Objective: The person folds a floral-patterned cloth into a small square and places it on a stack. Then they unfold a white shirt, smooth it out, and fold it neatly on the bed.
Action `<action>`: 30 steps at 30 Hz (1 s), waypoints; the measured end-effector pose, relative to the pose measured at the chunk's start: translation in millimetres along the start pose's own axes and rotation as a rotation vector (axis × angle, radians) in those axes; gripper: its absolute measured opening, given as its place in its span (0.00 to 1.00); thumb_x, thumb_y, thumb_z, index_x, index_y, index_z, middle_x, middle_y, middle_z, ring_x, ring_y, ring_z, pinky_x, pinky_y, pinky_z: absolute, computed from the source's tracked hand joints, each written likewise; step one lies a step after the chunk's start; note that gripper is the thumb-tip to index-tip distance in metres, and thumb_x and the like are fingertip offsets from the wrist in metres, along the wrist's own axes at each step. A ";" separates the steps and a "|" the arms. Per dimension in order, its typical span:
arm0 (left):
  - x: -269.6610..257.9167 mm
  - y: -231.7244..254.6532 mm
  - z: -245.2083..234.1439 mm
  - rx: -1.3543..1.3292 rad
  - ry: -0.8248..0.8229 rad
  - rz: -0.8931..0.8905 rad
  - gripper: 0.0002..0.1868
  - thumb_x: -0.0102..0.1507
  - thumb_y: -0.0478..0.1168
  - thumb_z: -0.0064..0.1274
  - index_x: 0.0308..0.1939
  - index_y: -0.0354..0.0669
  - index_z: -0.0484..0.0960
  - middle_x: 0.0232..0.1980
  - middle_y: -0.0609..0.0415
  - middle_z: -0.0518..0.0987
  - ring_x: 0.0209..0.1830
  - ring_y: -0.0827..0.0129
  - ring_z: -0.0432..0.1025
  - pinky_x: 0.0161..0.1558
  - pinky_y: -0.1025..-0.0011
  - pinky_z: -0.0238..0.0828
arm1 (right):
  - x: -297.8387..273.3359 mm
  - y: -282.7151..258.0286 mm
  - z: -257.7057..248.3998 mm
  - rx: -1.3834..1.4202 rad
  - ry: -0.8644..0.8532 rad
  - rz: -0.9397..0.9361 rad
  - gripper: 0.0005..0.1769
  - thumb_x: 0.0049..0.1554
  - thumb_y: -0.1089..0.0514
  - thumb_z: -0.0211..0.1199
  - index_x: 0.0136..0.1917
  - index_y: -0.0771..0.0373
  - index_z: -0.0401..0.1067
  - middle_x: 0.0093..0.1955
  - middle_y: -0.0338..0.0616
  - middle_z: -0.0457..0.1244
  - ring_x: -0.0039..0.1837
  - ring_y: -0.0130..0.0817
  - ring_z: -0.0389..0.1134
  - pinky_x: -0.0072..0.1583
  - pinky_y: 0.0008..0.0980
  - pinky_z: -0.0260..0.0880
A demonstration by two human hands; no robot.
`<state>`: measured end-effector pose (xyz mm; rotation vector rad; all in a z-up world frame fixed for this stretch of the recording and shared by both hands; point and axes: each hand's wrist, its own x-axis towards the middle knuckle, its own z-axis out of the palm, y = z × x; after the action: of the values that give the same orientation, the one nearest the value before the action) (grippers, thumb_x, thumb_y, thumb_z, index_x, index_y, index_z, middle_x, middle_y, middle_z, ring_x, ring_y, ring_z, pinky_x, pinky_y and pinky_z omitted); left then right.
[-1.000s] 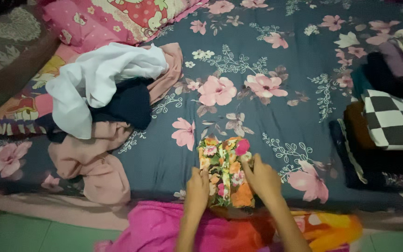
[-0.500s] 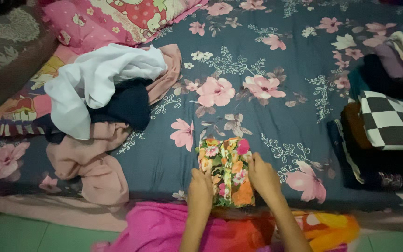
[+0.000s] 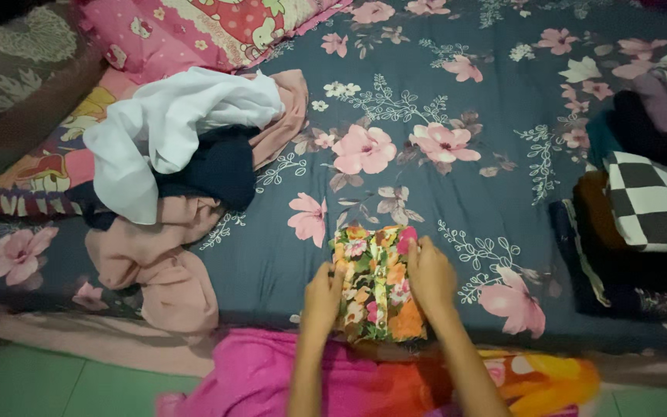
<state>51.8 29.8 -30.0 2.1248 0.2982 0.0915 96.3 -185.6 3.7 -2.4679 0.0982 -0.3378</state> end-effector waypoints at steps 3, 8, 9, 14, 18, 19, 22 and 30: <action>-10.5 9.5 6.2 0.038 0.111 0.014 0.23 0.70 0.55 0.44 0.42 0.35 0.77 0.35 0.34 0.82 0.38 0.38 0.77 0.38 0.49 0.72 | 4.9 7.1 9.8 -0.051 0.013 0.003 0.22 0.68 0.47 0.45 0.45 0.66 0.69 0.43 0.63 0.68 0.46 0.66 0.69 0.48 0.60 0.67; -21.9 33.2 8.7 0.154 0.156 -0.035 0.24 0.72 0.54 0.38 0.41 0.34 0.74 0.33 0.28 0.79 0.37 0.33 0.75 0.37 0.43 0.68 | 10.8 10.9 13.2 -0.041 0.024 0.030 0.21 0.68 0.47 0.45 0.45 0.64 0.69 0.38 0.63 0.67 0.43 0.67 0.69 0.45 0.62 0.67; -21.7 36.2 8.4 0.179 0.147 -0.059 0.24 0.72 0.54 0.37 0.42 0.35 0.73 0.33 0.28 0.79 0.37 0.33 0.75 0.37 0.42 0.68 | 11.4 10.3 12.6 -0.041 0.034 0.021 0.21 0.68 0.47 0.45 0.45 0.64 0.69 0.38 0.63 0.67 0.43 0.68 0.69 0.45 0.62 0.67; -18.8 35.0 8.5 0.204 0.152 -0.044 0.24 0.72 0.56 0.36 0.43 0.36 0.73 0.32 0.28 0.80 0.36 0.33 0.75 0.35 0.42 0.69 | 13.2 4.1 3.7 -0.006 -0.028 0.031 0.23 0.67 0.43 0.47 0.48 0.63 0.71 0.38 0.64 0.68 0.45 0.67 0.69 0.46 0.61 0.67; 10.5 17.0 1.5 0.068 -0.070 -0.063 0.25 0.74 0.58 0.33 0.52 0.39 0.74 0.40 0.30 0.82 0.45 0.34 0.75 0.44 0.47 0.68 | 14.7 -0.3 -5.2 0.031 -0.082 0.068 0.30 0.64 0.34 0.49 0.53 0.64 0.71 0.39 0.65 0.69 0.46 0.67 0.70 0.48 0.60 0.69; 21.5 10.7 -1.1 0.027 -0.157 -0.092 0.26 0.74 0.59 0.32 0.55 0.41 0.73 0.43 0.31 0.84 0.48 0.35 0.75 0.48 0.49 0.68 | 15.1 -2.3 -6.3 0.050 -0.089 0.071 0.33 0.63 0.32 0.50 0.55 0.65 0.71 0.40 0.65 0.69 0.47 0.67 0.71 0.48 0.59 0.69; 53.6 -12.6 -3.6 -0.242 -0.386 -0.396 0.26 0.73 0.60 0.30 0.61 0.45 0.68 0.51 0.34 0.79 0.54 0.35 0.73 0.51 0.47 0.69 | 14.1 -4.3 -9.5 0.051 -0.156 0.109 0.34 0.60 0.30 0.51 0.55 0.63 0.73 0.41 0.65 0.69 0.49 0.66 0.70 0.50 0.59 0.69; 70.1 -55.8 18.9 -0.091 -0.227 0.014 0.26 0.73 0.59 0.31 0.62 0.41 0.63 0.54 0.28 0.77 0.57 0.32 0.72 0.57 0.49 0.67 | 13.5 0.9 1.6 0.014 -0.071 0.034 0.27 0.60 0.35 0.54 0.50 0.62 0.73 0.39 0.61 0.69 0.45 0.63 0.72 0.47 0.57 0.69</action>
<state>113.3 60.5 -90.7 2.0245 0.1421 -0.1257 109.8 -187.5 4.9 -2.4589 0.1075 -0.2357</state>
